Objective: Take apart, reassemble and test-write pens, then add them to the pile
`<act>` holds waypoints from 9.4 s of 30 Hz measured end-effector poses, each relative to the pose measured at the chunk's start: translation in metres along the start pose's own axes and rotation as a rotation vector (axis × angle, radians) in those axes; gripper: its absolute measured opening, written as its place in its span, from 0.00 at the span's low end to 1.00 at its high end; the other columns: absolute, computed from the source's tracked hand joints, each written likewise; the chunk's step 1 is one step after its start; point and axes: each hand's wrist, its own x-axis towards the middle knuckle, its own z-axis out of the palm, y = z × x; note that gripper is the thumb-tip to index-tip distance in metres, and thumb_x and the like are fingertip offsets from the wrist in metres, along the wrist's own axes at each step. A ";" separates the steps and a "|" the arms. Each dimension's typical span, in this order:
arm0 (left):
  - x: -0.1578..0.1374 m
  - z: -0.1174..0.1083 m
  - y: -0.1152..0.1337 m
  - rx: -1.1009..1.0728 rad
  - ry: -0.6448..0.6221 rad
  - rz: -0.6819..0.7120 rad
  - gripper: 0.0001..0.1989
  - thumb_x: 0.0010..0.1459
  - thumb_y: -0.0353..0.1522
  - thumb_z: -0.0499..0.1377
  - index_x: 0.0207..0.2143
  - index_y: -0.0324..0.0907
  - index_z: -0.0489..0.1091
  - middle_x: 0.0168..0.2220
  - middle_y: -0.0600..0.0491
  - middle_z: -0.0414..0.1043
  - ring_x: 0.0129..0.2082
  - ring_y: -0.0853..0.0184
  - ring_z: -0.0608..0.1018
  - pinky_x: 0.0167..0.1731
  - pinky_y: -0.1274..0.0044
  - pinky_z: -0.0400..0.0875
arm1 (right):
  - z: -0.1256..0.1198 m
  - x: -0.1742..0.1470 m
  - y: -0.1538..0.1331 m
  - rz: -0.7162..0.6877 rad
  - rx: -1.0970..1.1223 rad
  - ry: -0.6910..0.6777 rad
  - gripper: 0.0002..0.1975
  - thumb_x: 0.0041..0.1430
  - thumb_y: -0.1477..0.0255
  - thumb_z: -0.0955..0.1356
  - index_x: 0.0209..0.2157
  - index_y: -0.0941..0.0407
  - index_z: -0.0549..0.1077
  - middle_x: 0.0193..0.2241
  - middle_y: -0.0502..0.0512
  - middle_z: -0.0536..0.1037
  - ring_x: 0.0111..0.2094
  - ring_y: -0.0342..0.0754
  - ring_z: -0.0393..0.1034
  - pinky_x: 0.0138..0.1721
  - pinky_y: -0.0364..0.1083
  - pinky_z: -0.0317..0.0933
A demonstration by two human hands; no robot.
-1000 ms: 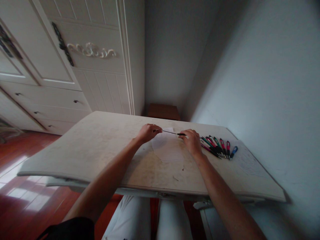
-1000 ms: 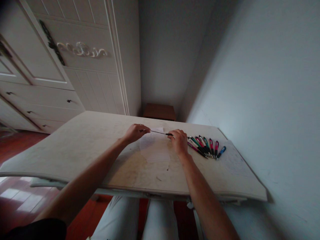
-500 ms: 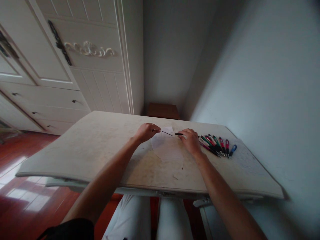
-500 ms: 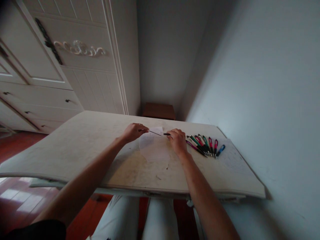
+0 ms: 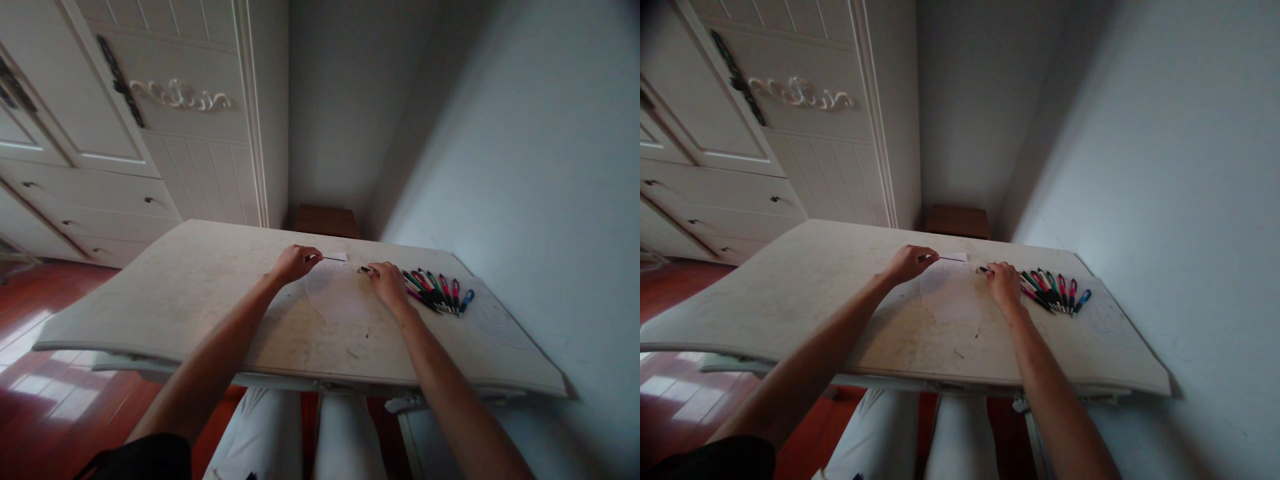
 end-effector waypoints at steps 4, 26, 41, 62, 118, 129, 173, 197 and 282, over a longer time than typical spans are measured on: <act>0.000 0.000 0.002 0.012 -0.019 -0.010 0.11 0.60 0.36 0.57 0.36 0.43 0.79 0.33 0.50 0.80 0.28 0.68 0.78 0.32 0.79 0.68 | -0.001 0.000 -0.002 0.030 0.039 -0.031 0.11 0.56 0.73 0.66 0.39 0.54 0.78 0.36 0.60 0.79 0.39 0.55 0.71 0.44 0.52 0.61; 0.000 0.014 0.000 -0.255 -0.039 0.059 0.09 0.58 0.36 0.61 0.36 0.44 0.80 0.36 0.51 0.81 0.37 0.65 0.81 0.38 0.77 0.73 | -0.015 0.002 -0.038 -0.195 0.402 -0.069 0.06 0.56 0.68 0.69 0.33 0.52 0.80 0.40 0.58 0.76 0.46 0.53 0.68 0.51 0.55 0.61; 0.001 0.008 -0.014 -0.148 -0.080 0.037 0.08 0.58 0.34 0.60 0.35 0.45 0.80 0.35 0.52 0.81 0.38 0.65 0.81 0.41 0.76 0.72 | -0.013 0.004 -0.031 -0.193 0.376 -0.082 0.05 0.56 0.69 0.70 0.32 0.52 0.80 0.39 0.57 0.76 0.43 0.53 0.69 0.49 0.54 0.62; 0.005 0.003 -0.013 -0.242 -0.047 -0.150 0.21 0.53 0.38 0.61 0.47 0.38 0.75 0.22 0.57 0.66 0.22 0.72 0.66 0.26 0.78 0.60 | -0.012 0.005 -0.023 -0.154 0.369 -0.045 0.09 0.58 0.67 0.67 0.34 0.54 0.79 0.36 0.58 0.79 0.41 0.52 0.71 0.47 0.52 0.63; 0.004 0.013 -0.030 0.010 -0.001 -0.072 0.23 0.50 0.21 0.51 0.47 0.40 0.74 0.49 0.47 0.74 0.51 0.61 0.73 0.56 0.69 0.64 | -0.019 0.009 -0.020 0.270 0.615 0.270 0.26 0.59 0.49 0.60 0.29 0.57 0.73 0.30 0.59 0.78 0.33 0.52 0.71 0.38 0.49 0.63; 0.001 0.017 -0.032 0.025 -0.130 -0.068 0.15 0.55 0.24 0.55 0.41 0.44 0.78 0.47 0.48 0.76 0.53 0.57 0.72 0.56 0.64 0.61 | -0.010 0.005 -0.032 0.192 0.729 0.138 0.22 0.60 0.51 0.61 0.30 0.56 0.71 0.30 0.57 0.77 0.35 0.50 0.71 0.39 0.48 0.63; 0.000 0.014 -0.015 0.027 -0.141 -0.008 0.11 0.52 0.31 0.57 0.37 0.42 0.77 0.37 0.48 0.72 0.35 0.62 0.75 0.40 0.73 0.70 | -0.017 0.007 -0.030 0.165 0.607 0.217 0.19 0.61 0.55 0.62 0.28 0.56 0.71 0.28 0.55 0.76 0.32 0.50 0.69 0.37 0.47 0.61; 0.000 0.015 -0.008 0.125 -0.263 0.003 0.09 0.59 0.31 0.55 0.34 0.42 0.76 0.38 0.50 0.72 0.37 0.65 0.75 0.39 0.77 0.67 | -0.010 0.004 -0.038 -0.222 0.432 0.056 0.09 0.59 0.66 0.66 0.36 0.54 0.77 0.35 0.57 0.77 0.40 0.52 0.68 0.46 0.52 0.62; -0.024 0.014 0.012 -0.260 -0.129 0.012 0.18 0.53 0.30 0.58 0.48 0.42 0.71 0.36 0.54 0.77 0.25 0.73 0.71 0.30 0.81 0.67 | -0.023 0.007 -0.058 0.347 1.299 -0.055 0.15 0.49 0.58 0.74 0.32 0.56 0.80 0.27 0.52 0.78 0.20 0.40 0.65 0.23 0.43 0.61</act>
